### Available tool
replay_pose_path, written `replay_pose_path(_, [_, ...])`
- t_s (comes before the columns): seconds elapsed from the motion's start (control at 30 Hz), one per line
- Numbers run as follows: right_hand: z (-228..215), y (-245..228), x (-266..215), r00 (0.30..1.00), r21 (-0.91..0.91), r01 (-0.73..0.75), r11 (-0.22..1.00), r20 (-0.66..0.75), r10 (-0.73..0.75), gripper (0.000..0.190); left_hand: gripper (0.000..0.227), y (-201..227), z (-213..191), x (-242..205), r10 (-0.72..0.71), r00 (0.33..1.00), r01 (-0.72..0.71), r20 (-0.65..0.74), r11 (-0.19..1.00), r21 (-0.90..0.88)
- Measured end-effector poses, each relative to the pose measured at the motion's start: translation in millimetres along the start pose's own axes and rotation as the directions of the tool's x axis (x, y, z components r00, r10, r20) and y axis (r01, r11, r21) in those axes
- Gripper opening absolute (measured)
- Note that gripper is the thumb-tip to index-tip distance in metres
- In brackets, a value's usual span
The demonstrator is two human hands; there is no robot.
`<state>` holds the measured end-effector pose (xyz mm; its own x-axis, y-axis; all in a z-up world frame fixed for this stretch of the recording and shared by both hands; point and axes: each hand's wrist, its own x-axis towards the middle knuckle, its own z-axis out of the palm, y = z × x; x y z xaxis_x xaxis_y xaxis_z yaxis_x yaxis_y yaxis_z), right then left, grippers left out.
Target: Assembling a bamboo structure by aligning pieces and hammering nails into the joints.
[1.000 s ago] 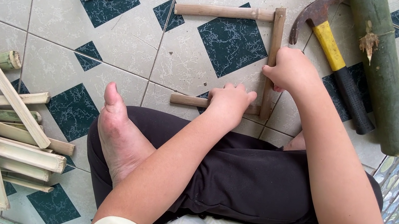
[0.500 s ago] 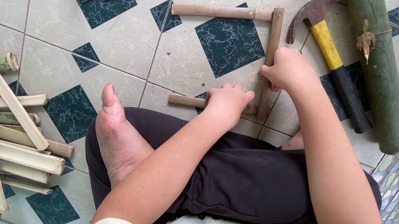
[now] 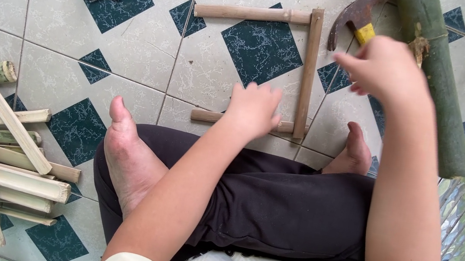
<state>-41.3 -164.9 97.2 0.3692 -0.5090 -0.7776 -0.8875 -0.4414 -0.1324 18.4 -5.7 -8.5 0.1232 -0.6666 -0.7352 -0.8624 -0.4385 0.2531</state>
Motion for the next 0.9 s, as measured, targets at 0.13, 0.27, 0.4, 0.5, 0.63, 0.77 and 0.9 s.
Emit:
replay_pose_path(0.13, [0.3, 49.1, 18.8, 0.975, 0.027, -0.021, 0.999, -0.222, 0.026, 0.035, 0.036, -1.9, -5.8, 15.5, -0.014, 0.727, -0.007, -0.686, 1.000, -0.027])
replay_pose_path(0.27, [12.9, 66.9, 50.9, 0.981, -0.006, -0.055, 0.998, -0.189, 0.053, 0.050, 0.077, 7.9, -17.6, 38.9, -0.138, 0.519, 0.078, -0.844, 0.990, -0.114])
replay_pose_path(0.4, [19.4, 58.7, 56.4, 0.979, -0.032, -0.098, 0.995, -0.183, 0.090, 0.064, 0.097, 7.8, -25.5, 45.3, -0.184, 0.656, 0.242, -0.732, 0.970, -0.028])
replay_pose_path(0.5, [26.4, 56.5, 64.3, 0.978, -0.073, -0.145, 0.987, -0.163, 0.131, 0.061, 0.099, 10.5, -37.6, 52.4, -0.157, 0.668, 0.222, -0.727, 0.975, -0.007])
replay_pose_path(0.63, [40.7, 65.2, 83.0, 0.964, -0.109, -0.111, 0.988, -0.252, 0.080, 0.052, 0.101, 18.8, -44.5, 66.5, -0.198, 0.690, 0.257, -0.696, 0.966, -0.019])
replay_pose_path(0.77, [47.7, 68.4, 93.4, 0.949, -0.136, -0.068, 0.988, -0.313, 0.022, 0.040, 0.103, 19.5, -34.9, 87.3, -0.217, 0.627, 0.289, -0.748, 0.957, -0.035])
replay_pose_path(0.9, [45.0, 65.9, 91.5, 0.949, -0.126, -0.062, 0.990, -0.315, 0.019, 0.038, 0.107, 11.4, -27.9, 95.9, -0.187, 0.657, 0.216, -0.730, 0.975, -0.056])
